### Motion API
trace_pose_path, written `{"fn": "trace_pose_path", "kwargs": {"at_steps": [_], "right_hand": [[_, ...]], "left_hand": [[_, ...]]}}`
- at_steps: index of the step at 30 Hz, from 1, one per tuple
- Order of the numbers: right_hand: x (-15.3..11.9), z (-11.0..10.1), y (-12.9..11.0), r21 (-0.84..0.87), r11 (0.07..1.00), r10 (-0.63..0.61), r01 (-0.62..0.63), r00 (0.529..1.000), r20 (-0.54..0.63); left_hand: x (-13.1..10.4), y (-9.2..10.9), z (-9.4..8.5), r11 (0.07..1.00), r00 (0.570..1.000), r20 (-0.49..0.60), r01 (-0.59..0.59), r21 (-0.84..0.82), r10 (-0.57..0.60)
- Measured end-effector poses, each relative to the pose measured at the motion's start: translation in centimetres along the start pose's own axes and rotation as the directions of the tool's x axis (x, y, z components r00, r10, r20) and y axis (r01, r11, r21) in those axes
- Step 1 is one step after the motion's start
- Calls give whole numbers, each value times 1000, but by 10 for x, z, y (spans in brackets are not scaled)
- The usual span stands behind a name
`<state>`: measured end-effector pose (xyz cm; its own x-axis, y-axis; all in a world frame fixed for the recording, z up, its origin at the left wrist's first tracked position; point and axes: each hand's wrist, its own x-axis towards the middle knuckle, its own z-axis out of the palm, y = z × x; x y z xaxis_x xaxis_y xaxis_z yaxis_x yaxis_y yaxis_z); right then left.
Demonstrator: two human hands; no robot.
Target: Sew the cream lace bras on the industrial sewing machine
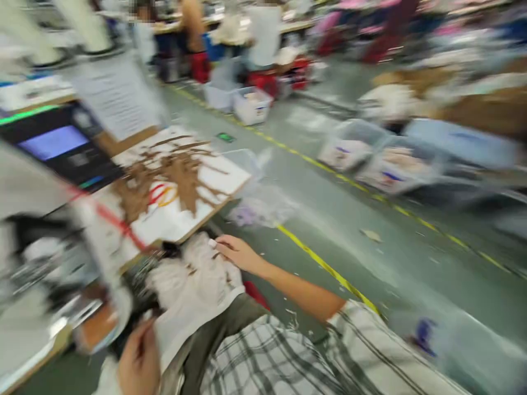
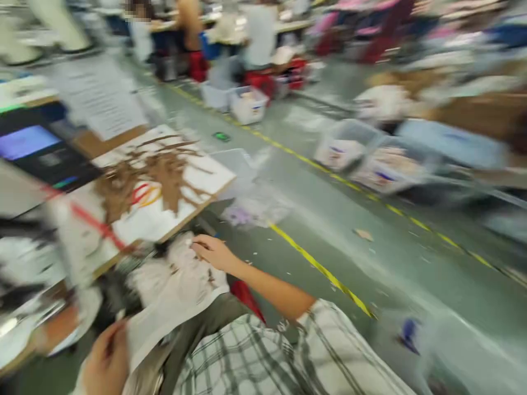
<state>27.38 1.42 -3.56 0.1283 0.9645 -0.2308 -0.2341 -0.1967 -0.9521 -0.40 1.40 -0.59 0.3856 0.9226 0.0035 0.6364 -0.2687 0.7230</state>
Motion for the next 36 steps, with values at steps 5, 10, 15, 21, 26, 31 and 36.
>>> {"fn": "trace_pose_path", "kwargs": {"at_steps": [5, 10, 15, 21, 26, 31, 36], "right_hand": [[-13, 87, 3, -272, 929, -108, 251, 887, 450], [-35, 133, -2, -434, 661, -244, 612, 723, 647], [-34, 140, 0, -496, 586, -177, 641, 699, 693], [-33, 139, -10, -546, 654, -44, 524, 746, 664], [-37, 139, -12, -559, 573, -105, 599, 731, 675], [-27, 136, -15, -472, 750, -125, 463, 800, 587], [-23, 140, -20, -294, 827, -115, 480, 655, 747]], "left_hand": [[-40, -18, -32, 998, 993, -117, 1, -62, -9], [-45, 4, -52, 1000, 997, -75, -5, -15, 3], [-50, -4, -55, 998, 1000, -13, 24, 53, -23], [-49, -12, -52, 1000, 999, -31, 15, -12, -15], [-49, -11, -54, 1000, 1000, -29, -13, -21, 12], [-49, -16, -62, 989, 993, -5, -115, -97, 115], [-50, -10, -77, 997, 996, 52, -68, -44, 71]]}}
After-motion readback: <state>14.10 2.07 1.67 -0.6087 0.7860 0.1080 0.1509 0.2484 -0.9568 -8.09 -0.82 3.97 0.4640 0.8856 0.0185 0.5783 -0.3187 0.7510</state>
